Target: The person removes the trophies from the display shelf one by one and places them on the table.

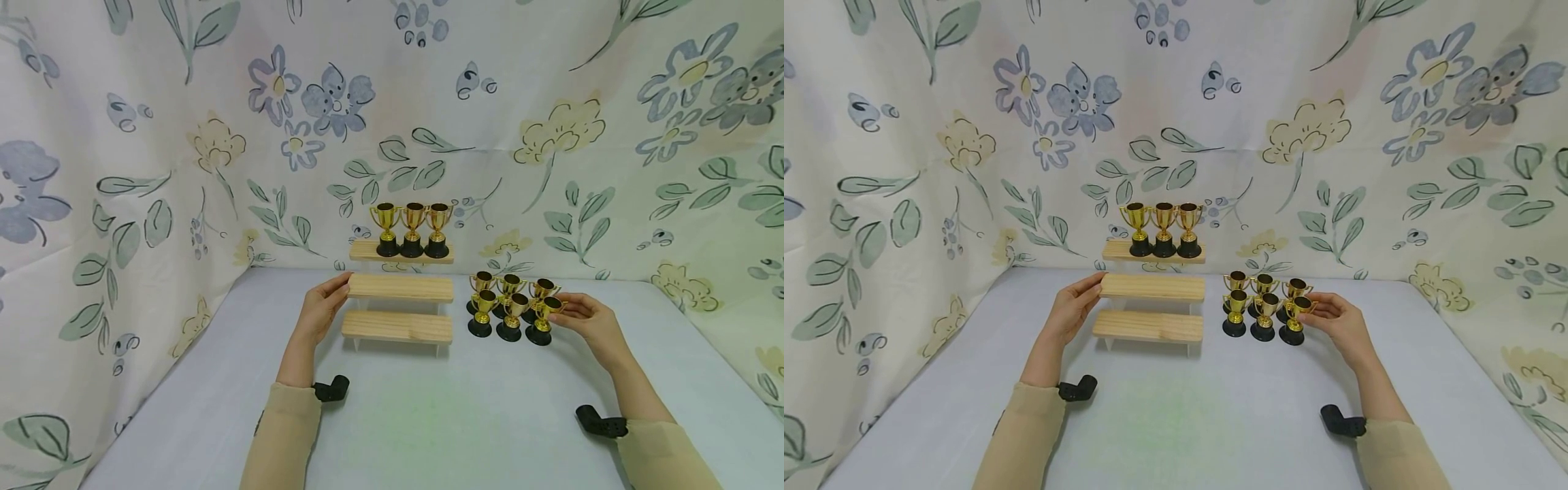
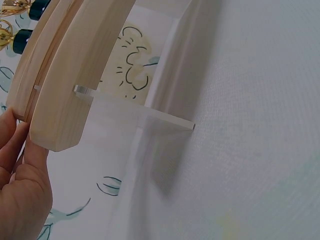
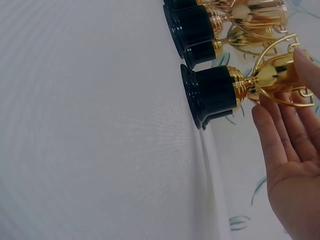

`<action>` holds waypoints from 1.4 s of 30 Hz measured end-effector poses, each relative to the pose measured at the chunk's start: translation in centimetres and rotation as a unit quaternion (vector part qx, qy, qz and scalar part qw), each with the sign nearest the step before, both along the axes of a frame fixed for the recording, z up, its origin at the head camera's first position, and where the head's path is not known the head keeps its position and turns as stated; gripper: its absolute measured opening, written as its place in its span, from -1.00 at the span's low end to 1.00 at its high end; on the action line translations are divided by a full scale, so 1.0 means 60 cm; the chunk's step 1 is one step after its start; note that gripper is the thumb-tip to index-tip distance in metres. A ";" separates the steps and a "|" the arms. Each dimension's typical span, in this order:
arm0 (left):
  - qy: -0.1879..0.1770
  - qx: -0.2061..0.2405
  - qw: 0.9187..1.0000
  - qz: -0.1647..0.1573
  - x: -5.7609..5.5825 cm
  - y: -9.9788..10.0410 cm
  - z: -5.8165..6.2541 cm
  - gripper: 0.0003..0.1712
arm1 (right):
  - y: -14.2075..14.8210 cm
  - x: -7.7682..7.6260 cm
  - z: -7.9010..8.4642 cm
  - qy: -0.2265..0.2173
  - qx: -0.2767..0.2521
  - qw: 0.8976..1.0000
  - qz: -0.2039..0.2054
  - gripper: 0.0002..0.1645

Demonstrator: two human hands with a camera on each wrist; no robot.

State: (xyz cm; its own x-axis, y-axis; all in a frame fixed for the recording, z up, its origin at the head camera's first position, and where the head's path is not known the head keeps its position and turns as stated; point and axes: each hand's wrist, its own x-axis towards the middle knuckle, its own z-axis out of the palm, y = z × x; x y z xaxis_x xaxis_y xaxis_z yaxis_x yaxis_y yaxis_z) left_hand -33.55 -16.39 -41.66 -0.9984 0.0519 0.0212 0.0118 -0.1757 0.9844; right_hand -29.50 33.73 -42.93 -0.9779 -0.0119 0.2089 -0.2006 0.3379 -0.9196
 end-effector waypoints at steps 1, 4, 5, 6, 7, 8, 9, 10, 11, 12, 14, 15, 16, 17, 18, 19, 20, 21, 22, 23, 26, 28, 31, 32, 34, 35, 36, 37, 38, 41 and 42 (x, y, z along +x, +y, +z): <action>-0.001 0.002 1.000 0.000 0.000 0.000 0.000 -0.46 | 0.000 0.000 0.000 0.001 0.000 1.000 -0.002 -0.52; -0.002 0.008 1.000 0.001 0.000 0.001 0.001 -0.46 | -0.002 0.003 0.004 0.005 0.005 1.000 -0.013 -0.52; -0.002 0.010 1.000 0.001 0.001 0.001 0.001 -0.46 | -0.002 0.004 0.005 0.007 0.006 1.000 -0.017 -0.51; -0.001 0.008 1.000 0.001 0.001 0.001 0.002 -0.46 | -0.004 0.005 0.007 0.009 0.004 1.000 -0.021 -0.51; -0.001 0.008 1.000 0.001 0.001 0.001 0.002 -0.46 | -0.005 0.006 0.009 0.013 -0.001 1.000 -0.024 -0.52; -0.001 0.007 1.000 0.001 0.001 0.001 0.002 -0.46 | -0.006 0.006 0.011 0.019 -0.014 0.999 -0.024 -0.52; -0.001 0.005 1.000 0.000 0.001 0.000 0.002 -0.46 | -0.008 0.007 0.013 0.027 -0.034 0.999 -0.022 -0.52; 0.000 0.004 1.000 0.000 0.001 0.000 0.002 -0.46 | -0.009 0.007 0.015 0.035 -0.057 0.998 -0.018 -0.53; 0.000 0.003 1.000 0.000 0.001 0.000 0.002 -0.46 | -0.010 0.007 0.017 0.043 -0.082 0.996 -0.017 -0.54; 0.001 0.001 1.000 -0.001 0.001 0.000 0.002 -0.46 | -0.011 0.006 0.020 0.052 -0.110 0.992 -0.017 -0.55; 0.001 0.003 1.000 -0.002 0.001 0.001 0.002 -0.46 | -0.012 0.005 0.025 0.072 -0.163 0.984 -0.013 -0.57; 0.000 0.004 1.000 -0.002 0.001 0.001 0.002 -0.46 | -0.013 0.004 0.028 0.081 -0.179 0.980 -0.015 -0.59; 0.000 0.007 1.000 -0.001 0.001 0.002 0.002 -0.46 | -0.013 0.003 0.030 0.088 -0.195 0.977 -0.017 -0.61; 0.000 0.006 1.000 -0.002 0.001 0.002 0.002 -0.46 | -0.013 0.001 0.034 0.095 -0.207 0.974 -0.020 -0.62; -0.001 0.009 1.000 -0.001 0.001 0.002 0.003 -0.46 | -0.014 0.000 0.038 0.101 -0.217 0.971 -0.024 -0.63; -0.001 0.011 1.000 0.000 0.001 0.002 0.003 -0.46 | -0.014 -0.001 0.042 0.105 -0.224 0.969 -0.029 -0.64; 0.000 0.010 1.000 -0.001 0.001 0.003 0.003 -0.45 | -0.015 -0.003 0.046 0.109 -0.228 0.967 -0.038 -0.65; 0.000 0.009 1.000 0.000 0.001 0.002 0.003 -0.45 | -0.017 -0.005 0.051 0.112 -0.233 0.965 -0.047 -0.65; 0.000 0.008 1.000 0.000 0.002 0.002 0.004 -0.45 | -0.019 -0.007 0.056 0.115 -0.239 0.963 -0.054 -0.65; 0.000 0.007 1.000 0.000 0.002 0.002 0.004 -0.45 | -0.022 -0.009 0.062 0.118 -0.243 0.961 -0.062 -0.65; 0.000 0.003 1.000 0.000 0.003 0.002 0.004 -0.46 | -0.035 -0.015 0.080 0.128 -0.268 0.953 -0.063 -0.66; 0.000 0.003 1.000 0.001 0.003 0.001 0.003 -0.46 | -0.047 -0.019 0.093 0.138 -0.280 0.949 -0.050 -0.70; 0.001 -0.002 1.000 -0.002 0.004 0.000 0.002 -0.45 | -0.070 -0.026 0.112 0.153 -0.296 0.943 -0.017 -0.74; 0.001 -0.001 1.000 -0.001 0.004 0.000 0.002 -0.45 | -0.078 -0.029 0.119 0.159 -0.294 0.942 -0.008 -0.74; -0.001 0.000 1.000 -0.001 0.004 0.000 0.002 -0.45 | -0.094 -0.035 0.133 0.163 -0.287 0.944 0.010 -0.72; -0.002 0.001 1.000 -0.001 0.004 0.000 0.002 -0.46 | -0.102 -0.038 0.140 0.162 -0.281 0.946 0.018 -0.71; -0.003 0.002 1.000 0.000 0.004 0.000 0.002 -0.46 | -0.111 -0.041 0.147 0.158 -0.271 0.949 0.024 -0.68; -0.004 0.002 1.000 0.000 0.004 0.000 0.002 -0.46 | -0.119 -0.045 0.153 0.154 -0.256 0.954 0.030 -0.67; -0.004 0.001 1.000 0.000 0.004 0.000 0.002 -0.46 | -0.127 -0.048 0.160 0.148 -0.238 0.959 0.035 -0.66; -0.003 0.001 1.000 0.000 0.003 0.000 0.002 -0.46 | -0.152 -0.061 0.179 0.124 -0.195 0.971 0.060 -0.63; -0.002 -0.001 1.000 0.000 0.003 0.000 0.002 -0.46 | -0.160 -0.065 0.184 0.118 -0.184 0.973 0.069 -0.61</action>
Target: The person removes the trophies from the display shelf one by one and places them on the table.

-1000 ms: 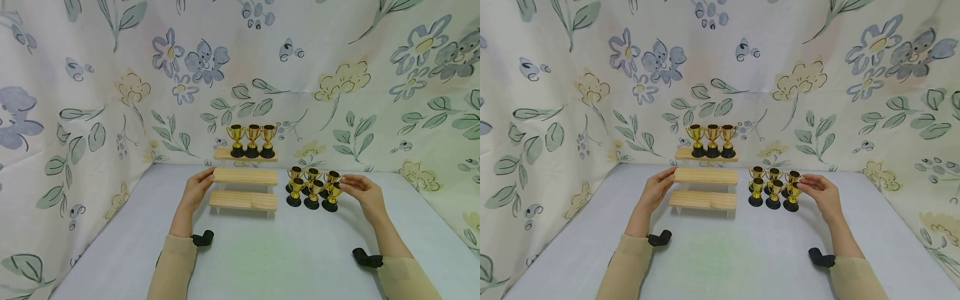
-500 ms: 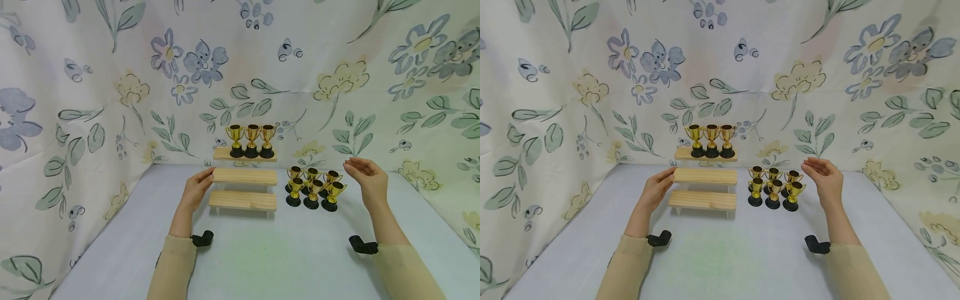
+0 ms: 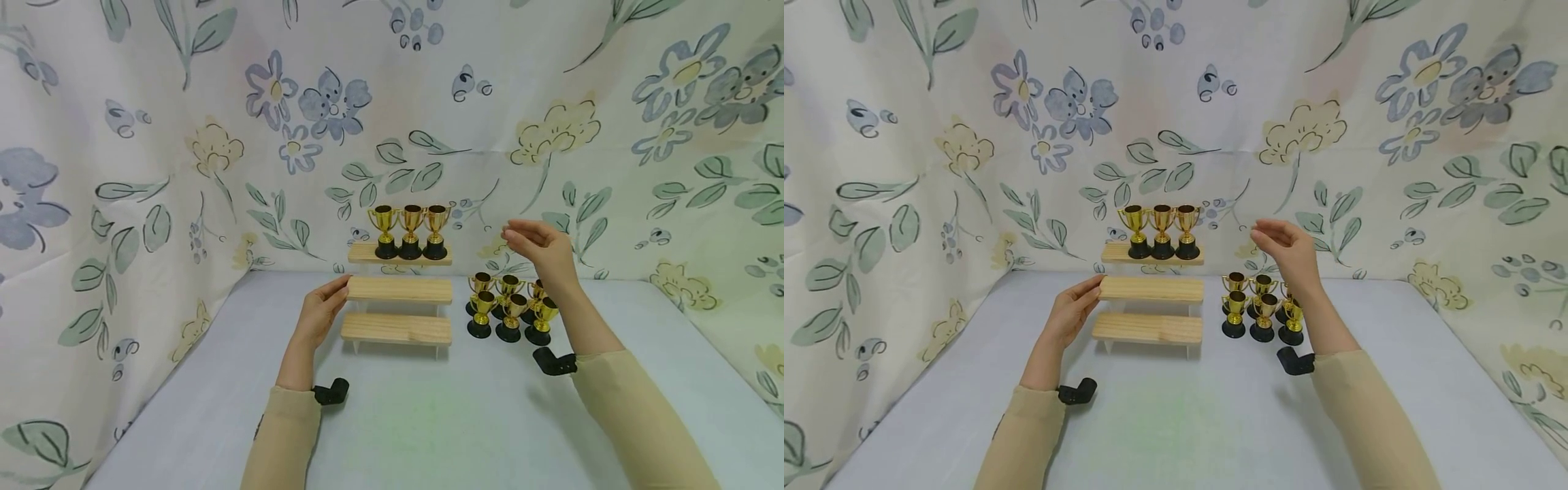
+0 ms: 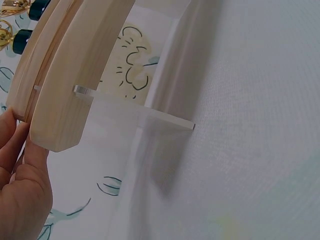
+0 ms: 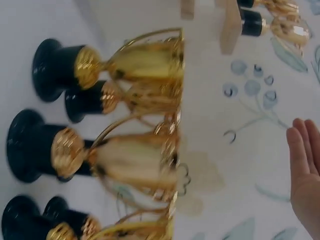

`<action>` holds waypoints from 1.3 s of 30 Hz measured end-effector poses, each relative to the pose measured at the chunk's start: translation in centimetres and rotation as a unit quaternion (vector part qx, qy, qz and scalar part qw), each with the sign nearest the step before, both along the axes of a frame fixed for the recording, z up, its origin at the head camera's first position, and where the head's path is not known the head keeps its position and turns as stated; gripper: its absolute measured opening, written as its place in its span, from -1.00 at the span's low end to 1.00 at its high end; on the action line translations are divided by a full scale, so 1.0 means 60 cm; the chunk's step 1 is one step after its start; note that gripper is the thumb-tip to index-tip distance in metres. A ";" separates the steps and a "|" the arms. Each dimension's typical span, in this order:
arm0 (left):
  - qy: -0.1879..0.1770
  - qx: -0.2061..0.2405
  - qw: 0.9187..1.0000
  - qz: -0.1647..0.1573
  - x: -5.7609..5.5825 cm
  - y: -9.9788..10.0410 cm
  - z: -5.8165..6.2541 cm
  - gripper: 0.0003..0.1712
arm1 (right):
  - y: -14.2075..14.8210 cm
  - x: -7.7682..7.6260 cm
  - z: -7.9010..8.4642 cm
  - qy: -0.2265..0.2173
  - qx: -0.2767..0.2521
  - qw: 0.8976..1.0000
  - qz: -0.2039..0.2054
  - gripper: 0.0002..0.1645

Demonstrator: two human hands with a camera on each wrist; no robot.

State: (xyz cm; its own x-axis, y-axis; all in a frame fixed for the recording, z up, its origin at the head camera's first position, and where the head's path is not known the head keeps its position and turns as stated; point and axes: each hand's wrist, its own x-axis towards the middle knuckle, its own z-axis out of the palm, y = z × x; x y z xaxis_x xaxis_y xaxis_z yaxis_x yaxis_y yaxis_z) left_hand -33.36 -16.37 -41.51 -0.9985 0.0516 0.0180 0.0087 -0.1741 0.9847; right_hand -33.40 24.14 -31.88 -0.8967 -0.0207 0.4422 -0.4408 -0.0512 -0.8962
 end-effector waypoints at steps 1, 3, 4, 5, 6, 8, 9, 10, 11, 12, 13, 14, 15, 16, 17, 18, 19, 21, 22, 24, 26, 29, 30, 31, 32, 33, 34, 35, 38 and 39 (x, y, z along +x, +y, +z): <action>0.000 0.000 1.000 0.000 0.000 0.000 0.000 -0.46 | -0.008 -0.004 0.005 -0.004 0.013 1.000 0.004 -0.60; -0.001 0.003 1.000 0.001 0.000 0.000 0.000 -0.46 | -0.024 -0.014 0.012 -0.012 0.026 1.000 0.012 -0.55; -0.001 0.003 1.000 0.001 -0.001 0.000 0.000 -0.46 | -0.032 -0.018 0.014 -0.016 0.029 0.999 0.014 -0.52; -0.002 0.003 1.000 0.001 -0.001 0.000 0.000 -0.46 | -0.040 -0.022 0.016 -0.019 0.035 0.999 0.012 -0.49; -0.003 0.002 1.000 0.002 -0.001 0.000 0.000 -0.46 | -0.047 -0.027 0.017 -0.023 0.035 0.999 0.015 -0.46; -0.003 0.002 1.000 0.002 -0.002 0.001 0.000 -0.46 | -0.060 -0.035 0.019 -0.028 0.034 0.999 0.019 -0.42; -0.003 0.003 1.000 0.003 -0.002 0.001 0.000 -0.46 | -0.066 -0.039 0.019 -0.030 0.028 0.999 0.024 -0.40; -0.003 0.002 1.000 0.003 -0.002 0.001 -0.001 -0.47 | -0.072 -0.042 0.020 -0.033 0.022 0.999 0.028 -0.39; -0.003 0.002 1.000 0.004 -0.003 0.001 -0.001 -0.47 | -0.078 -0.046 0.020 -0.035 0.016 0.999 0.032 -0.38; -0.003 0.002 1.000 0.004 -0.002 0.001 -0.001 -0.47 | -0.083 -0.050 0.020 -0.036 0.011 0.999 0.035 -0.38; -0.003 0.003 1.000 0.003 -0.002 0.001 -0.001 -0.47 | -0.088 -0.053 0.020 -0.039 0.008 0.999 0.035 -0.36; -0.002 0.001 1.000 0.003 -0.002 0.000 -0.001 -0.46 | -0.093 -0.056 0.021 -0.042 0.004 0.998 0.035 -0.36; -0.002 0.002 1.000 0.003 -0.002 0.000 -0.001 -0.46 | -0.097 -0.060 0.021 -0.045 0.004 0.998 0.034 -0.37; -0.001 0.000 1.000 0.003 -0.002 0.000 -0.001 -0.46 | -0.102 -0.063 0.021 -0.048 0.007 0.998 0.032 -0.37; 0.000 0.000 1.000 0.002 -0.002 -0.001 -0.001 -0.46 | -0.106 -0.066 0.021 -0.051 0.009 0.998 0.030 -0.38; 0.000 -0.001 1.000 0.002 -0.002 -0.001 -0.001 -0.46 | -0.110 -0.069 0.022 -0.053 0.011 0.998 0.028 -0.39; 0.001 0.000 1.000 0.001 -0.002 -0.001 -0.001 -0.46 | -0.114 -0.071 0.022 -0.056 0.011 0.998 0.026 -0.40; 0.001 0.002 1.000 0.000 -0.003 -0.001 -0.001 -0.46 | -0.120 -0.076 0.023 -0.061 0.008 0.998 0.025 -0.42; 0.001 0.002 1.000 -0.001 -0.003 -0.001 -0.001 -0.46 | -0.124 -0.077 0.024 -0.062 0.005 0.998 0.025 -0.43; 0.001 0.004 1.000 -0.001 -0.003 -0.001 -0.001 -0.46 | -0.130 -0.081 0.025 -0.064 -0.004 0.998 0.024 -0.44; 0.002 0.002 1.000 -0.001 -0.002 -0.001 -0.002 -0.46 | -0.136 -0.084 0.026 -0.066 -0.012 0.998 0.021 -0.45; 0.000 0.004 1.000 0.002 -0.002 -0.001 -0.002 -0.46 | -0.146 -0.089 0.027 -0.069 -0.013 0.997 0.012 -0.48; -0.001 0.006 1.000 0.002 -0.002 -0.001 -0.002 -0.46 | -0.148 -0.090 0.028 -0.070 -0.014 0.997 0.009 -0.48; -0.001 0.006 1.000 0.003 -0.002 0.000 -0.002 -0.47 | -0.150 -0.092 0.028 -0.071 -0.014 0.997 0.008 -0.49; -0.002 0.007 1.000 0.003 -0.002 0.000 -0.002 -0.47 | -0.153 -0.092 0.029 -0.072 -0.012 0.997 0.007 -0.49; -0.002 0.009 1.000 0.003 -0.002 0.001 -0.002 -0.47 | -0.155 -0.093 0.030 -0.073 -0.013 0.997 0.007 -0.49; -0.003 0.011 1.000 0.002 -0.002 0.001 -0.002 -0.47 | -0.156 -0.093 0.031 -0.074 -0.013 0.997 0.006 -0.49; -0.002 0.010 1.000 0.001 -0.002 0.001 -0.002 -0.47 | -0.158 -0.093 0.031 -0.075 -0.014 0.997 0.005 -0.50; 0.000 0.006 1.000 0.000 -0.003 0.001 -0.002 -0.46 | -0.163 -0.092 0.034 -0.077 -0.014 0.997 -0.004 -0.51; 0.000 0.006 1.000 0.000 -0.003 0.001 -0.001 -0.46 | -0.164 -0.092 0.034 -0.078 -0.015 0.997 -0.007 -0.52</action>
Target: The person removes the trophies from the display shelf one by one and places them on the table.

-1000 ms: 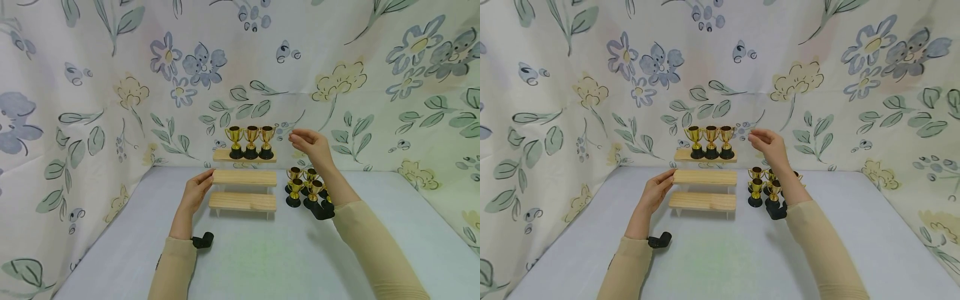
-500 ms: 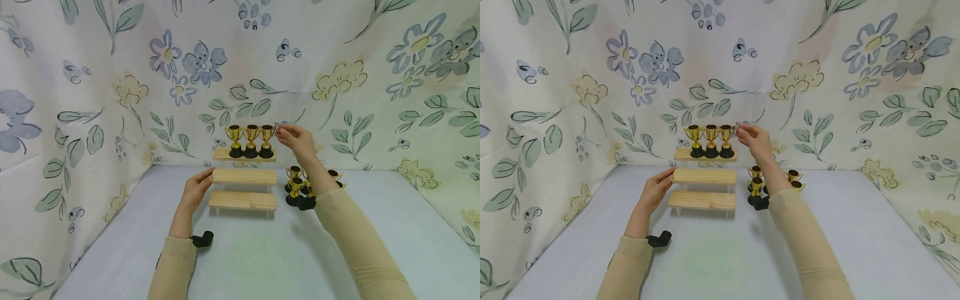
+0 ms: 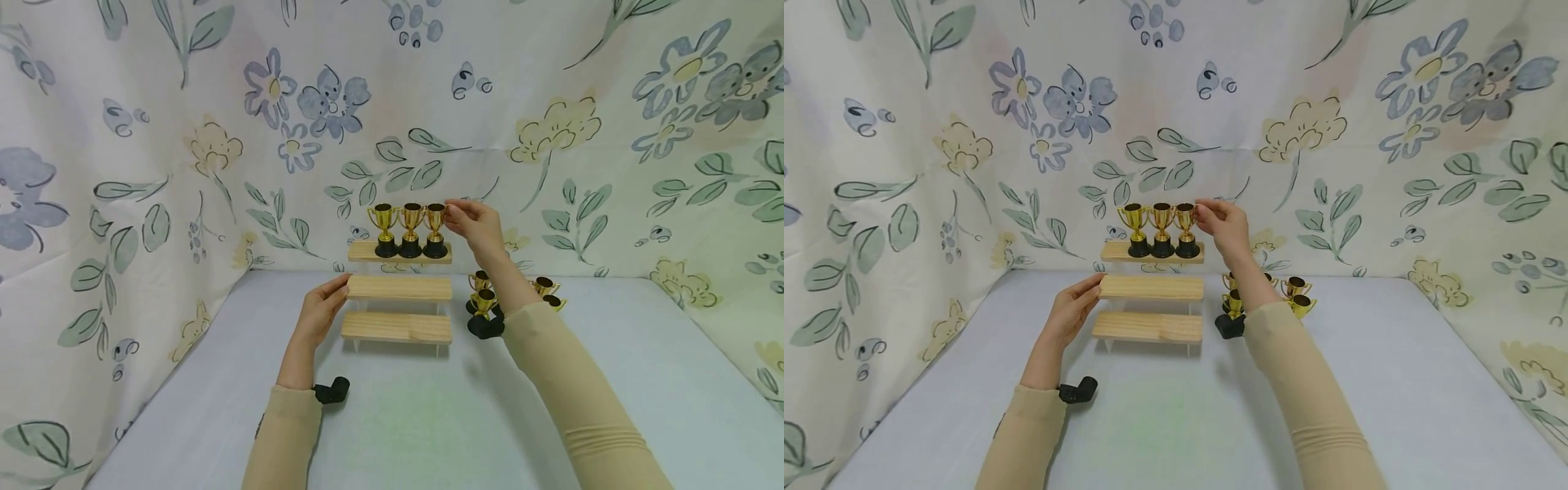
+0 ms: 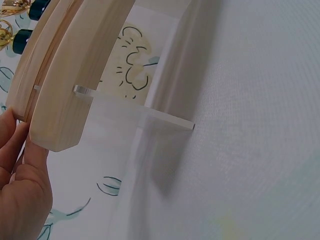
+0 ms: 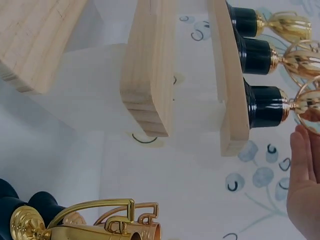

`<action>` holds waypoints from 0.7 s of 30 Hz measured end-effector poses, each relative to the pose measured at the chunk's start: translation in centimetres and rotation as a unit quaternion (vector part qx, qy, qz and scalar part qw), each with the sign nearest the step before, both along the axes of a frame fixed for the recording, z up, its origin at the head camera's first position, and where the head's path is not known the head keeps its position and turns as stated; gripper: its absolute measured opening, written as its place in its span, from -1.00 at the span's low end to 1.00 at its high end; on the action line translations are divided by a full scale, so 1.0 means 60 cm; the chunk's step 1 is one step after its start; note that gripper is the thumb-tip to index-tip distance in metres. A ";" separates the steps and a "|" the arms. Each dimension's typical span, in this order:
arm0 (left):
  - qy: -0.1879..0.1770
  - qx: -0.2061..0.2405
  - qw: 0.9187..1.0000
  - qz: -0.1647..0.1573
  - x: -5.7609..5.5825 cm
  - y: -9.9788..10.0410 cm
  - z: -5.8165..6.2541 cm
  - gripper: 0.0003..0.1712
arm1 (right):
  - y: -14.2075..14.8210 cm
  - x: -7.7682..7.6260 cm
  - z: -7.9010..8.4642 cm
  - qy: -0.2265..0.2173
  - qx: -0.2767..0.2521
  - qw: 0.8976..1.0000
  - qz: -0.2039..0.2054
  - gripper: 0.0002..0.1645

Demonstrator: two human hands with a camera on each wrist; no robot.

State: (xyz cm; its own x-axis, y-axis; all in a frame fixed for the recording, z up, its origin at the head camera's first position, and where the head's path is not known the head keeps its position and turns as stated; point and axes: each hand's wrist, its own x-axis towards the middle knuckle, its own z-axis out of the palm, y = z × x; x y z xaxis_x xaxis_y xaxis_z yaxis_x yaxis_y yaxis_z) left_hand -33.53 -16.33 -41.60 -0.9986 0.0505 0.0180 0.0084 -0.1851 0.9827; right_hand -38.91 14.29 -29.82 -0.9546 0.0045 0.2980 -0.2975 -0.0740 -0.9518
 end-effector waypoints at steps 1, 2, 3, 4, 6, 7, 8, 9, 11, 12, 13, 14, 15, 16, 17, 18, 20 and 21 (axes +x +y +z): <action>-0.001 -0.001 1.000 0.001 0.000 0.000 0.001 -0.47 | -0.001 0.000 0.000 0.000 0.000 1.000 -0.004 -0.52; -0.001 -0.001 1.000 0.001 0.000 0.001 0.001 -0.47 | -0.002 0.000 0.001 0.000 -0.001 1.000 -0.008 -0.53; -0.001 -0.002 1.000 0.002 0.000 0.001 0.001 -0.47 | -0.003 0.001 0.001 0.000 -0.003 1.000 -0.011 -0.53; -0.002 0.000 1.000 0.003 0.000 0.001 0.002 -0.47 | -0.004 0.001 0.000 0.000 -0.006 1.000 -0.014 -0.54; -0.002 -0.001 1.000 0.003 0.000 0.002 0.002 -0.47 | -0.004 0.001 -0.001 0.002 -0.011 1.000 -0.018 -0.55; -0.002 -0.004 1.000 0.002 0.000 0.001 0.002 -0.47 | -0.005 0.001 -0.002 0.003 -0.014 1.000 -0.020 -0.55; -0.003 -0.005 1.000 0.002 0.000 0.001 0.001 -0.47 | -0.005 0.001 -0.003 0.005 -0.016 1.000 -0.022 -0.56; -0.004 -0.006 1.000 0.001 0.000 0.001 0.001 -0.47 | -0.004 0.001 -0.004 0.007 -0.016 1.000 -0.023 -0.56; -0.005 -0.008 1.000 0.000 -0.001 0.000 0.000 -0.46 | -0.004 0.002 -0.007 0.011 -0.020 0.999 -0.025 -0.58; -0.005 -0.009 1.000 -0.001 -0.001 0.000 -0.001 -0.46 | -0.003 0.002 -0.008 0.013 -0.022 0.999 -0.027 -0.60; -0.006 -0.010 1.000 -0.001 -0.001 -0.001 -0.001 -0.46 | -0.003 0.003 -0.009 0.014 -0.024 0.999 -0.028 -0.62; -0.005 -0.011 1.000 -0.001 -0.001 -0.001 -0.001 -0.45 | -0.003 0.004 -0.009 0.015 -0.024 0.999 -0.031 -0.65; -0.005 -0.010 1.000 -0.001 -0.001 -0.001 -0.001 -0.46 | -0.002 0.004 -0.010 0.015 -0.025 0.999 -0.033 -0.67; -0.005 -0.009 1.000 0.000 -0.001 0.000 -0.001 -0.46 | -0.002 0.005 -0.011 0.015 -0.029 0.999 -0.034 -0.71; -0.004 -0.008 1.000 0.001 0.000 0.000 -0.001 -0.46 | -0.002 0.006 -0.011 0.015 -0.032 0.999 -0.036 -0.74; -0.004 -0.007 1.000 0.002 0.000 0.000 -0.001 -0.46 | -0.001 0.006 -0.011 0.014 -0.034 0.999 -0.036 -0.75; -0.002 -0.006 1.000 0.004 0.000 0.000 0.000 -0.46 | 0.000 0.008 -0.012 0.014 -0.041 0.998 -0.037 -0.78; 0.000 -0.007 1.000 0.004 0.001 -0.001 0.000 -0.46 | 0.000 0.008 -0.012 0.015 -0.047 0.998 -0.037 -0.78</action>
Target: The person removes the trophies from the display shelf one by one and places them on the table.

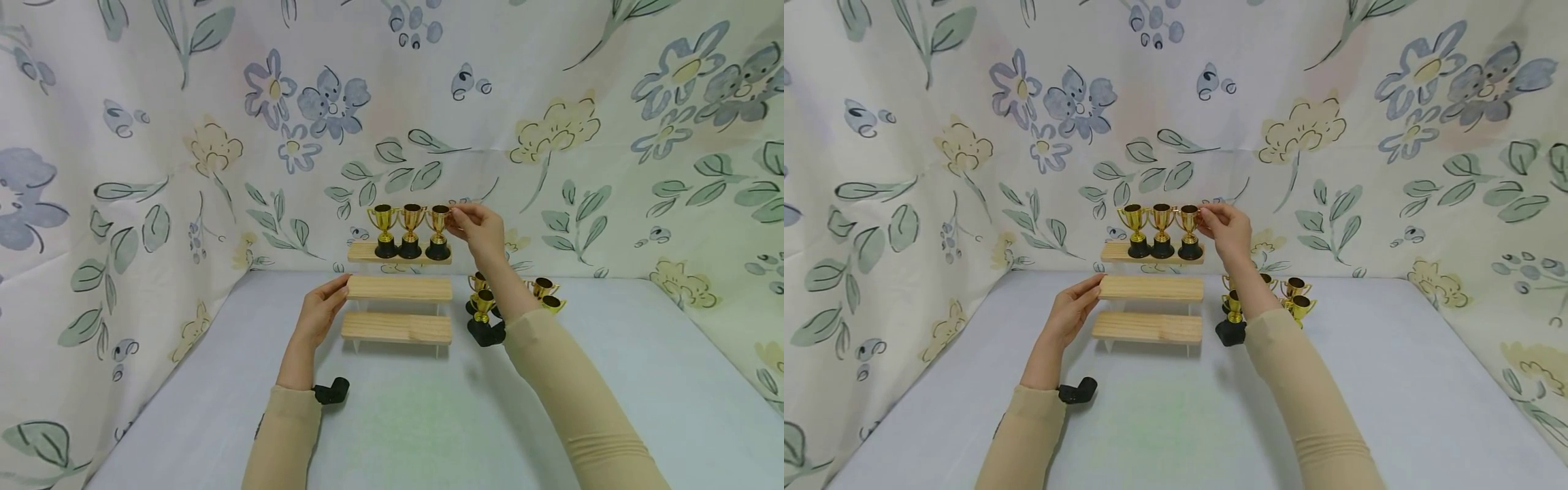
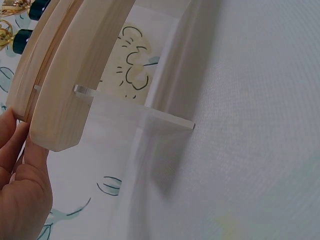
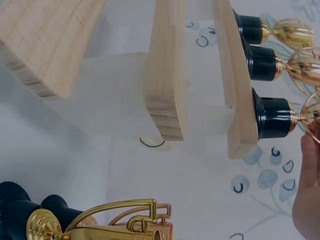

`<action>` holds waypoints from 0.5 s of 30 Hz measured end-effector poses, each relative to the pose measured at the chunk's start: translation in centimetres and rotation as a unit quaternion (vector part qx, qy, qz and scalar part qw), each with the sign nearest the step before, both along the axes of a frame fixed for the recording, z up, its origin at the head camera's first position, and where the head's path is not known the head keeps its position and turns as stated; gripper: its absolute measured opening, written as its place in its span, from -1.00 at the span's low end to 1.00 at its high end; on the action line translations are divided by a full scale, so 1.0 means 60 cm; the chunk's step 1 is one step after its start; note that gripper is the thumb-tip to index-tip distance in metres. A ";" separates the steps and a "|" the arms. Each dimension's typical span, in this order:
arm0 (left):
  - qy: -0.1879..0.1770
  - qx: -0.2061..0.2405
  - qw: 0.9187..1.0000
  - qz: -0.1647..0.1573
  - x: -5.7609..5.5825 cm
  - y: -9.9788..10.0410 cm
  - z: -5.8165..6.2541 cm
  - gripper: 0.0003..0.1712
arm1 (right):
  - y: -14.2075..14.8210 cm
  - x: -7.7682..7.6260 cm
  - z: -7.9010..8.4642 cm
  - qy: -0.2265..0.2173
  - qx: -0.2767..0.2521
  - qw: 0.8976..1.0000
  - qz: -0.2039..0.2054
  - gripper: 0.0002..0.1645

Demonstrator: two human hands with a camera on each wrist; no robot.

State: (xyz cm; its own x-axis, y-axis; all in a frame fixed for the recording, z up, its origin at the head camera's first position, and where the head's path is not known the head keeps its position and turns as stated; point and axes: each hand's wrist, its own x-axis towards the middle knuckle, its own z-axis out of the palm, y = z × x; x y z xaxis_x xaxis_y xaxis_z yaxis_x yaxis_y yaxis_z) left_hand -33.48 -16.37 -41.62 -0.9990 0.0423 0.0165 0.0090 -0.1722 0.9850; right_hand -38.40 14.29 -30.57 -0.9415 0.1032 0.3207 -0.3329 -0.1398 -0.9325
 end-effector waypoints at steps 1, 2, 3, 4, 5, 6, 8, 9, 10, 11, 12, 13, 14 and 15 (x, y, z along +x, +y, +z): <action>0.002 -0.002 1.000 0.000 0.000 -0.001 0.000 -0.46 | 0.000 0.001 0.000 0.000 -0.006 1.000 0.000 -0.78; 0.002 -0.002 1.000 0.000 0.000 -0.001 0.000 -0.46 | 0.001 0.003 0.000 0.000 -0.011 1.000 0.000 -0.77; 0.001 0.000 1.000 0.000 0.000 -0.001 -0.001 -0.45 | 0.002 0.004 -0.001 0.000 -0.014 1.000 -0.001 -0.77; 0.002 -0.002 1.000 -0.001 0.001 -0.001 -0.001 -0.45 | 0.003 0.007 -0.001 0.002 -0.016 1.000 -0.003 -0.78; 0.002 -0.002 1.000 -0.001 0.001 -0.001 -0.001 -0.45 | 0.004 0.009 -0.001 0.003 -0.018 1.000 -0.004 -0.79; 0.004 -0.004 1.000 -0.002 0.000 -0.002 -0.001 -0.45 | 0.005 0.011 0.000 0.005 -0.019 1.000 -0.004 -0.80; 0.001 0.003 1.000 0.000 0.000 -0.001 -0.001 -0.45 | 0.008 0.016 0.000 0.012 -0.020 1.000 -0.003 -0.83; 0.003 0.000 1.000 -0.002 0.000 -0.002 -0.001 -0.44 | 0.010 0.019 0.001 0.016 -0.023 1.000 -0.002 -0.85; 0.003 0.000 1.000 -0.002 -0.001 -0.002 -0.001 -0.45 | 0.012 0.022 0.002 0.020 -0.025 0.999 0.000 -0.85; 0.004 -0.001 1.000 -0.004 -0.001 -0.002 -0.001 -0.44 | 0.014 0.025 0.002 0.023 -0.030 0.999 0.002 -0.85; 0.003 0.003 1.000 -0.003 -0.001 -0.002 -0.001 -0.44 | 0.016 0.028 0.003 0.027 -0.033 0.999 0.004 -0.84; 0.002 0.005 1.000 -0.003 -0.001 -0.002 -0.001 -0.45 | 0.018 0.031 0.004 0.030 -0.037 0.999 0.005 -0.84; 0.002 0.004 1.000 -0.003 -0.001 -0.002 -0.001 -0.45 | 0.021 0.035 0.005 0.032 -0.040 0.999 0.005 -0.83; 0.003 0.001 1.000 -0.005 -0.001 -0.002 -0.001 -0.44 | 0.023 0.038 0.005 0.032 -0.045 0.998 0.007 -0.83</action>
State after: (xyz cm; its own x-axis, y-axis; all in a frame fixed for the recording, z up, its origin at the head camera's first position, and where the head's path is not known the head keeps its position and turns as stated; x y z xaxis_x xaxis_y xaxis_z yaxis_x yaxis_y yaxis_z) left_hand -33.52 -16.48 -41.69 -0.9984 0.0525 0.0230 0.0136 -0.1738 0.9847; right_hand -36.10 15.67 -30.24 -0.9209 0.1202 0.3709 -0.3891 -0.2266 -0.8929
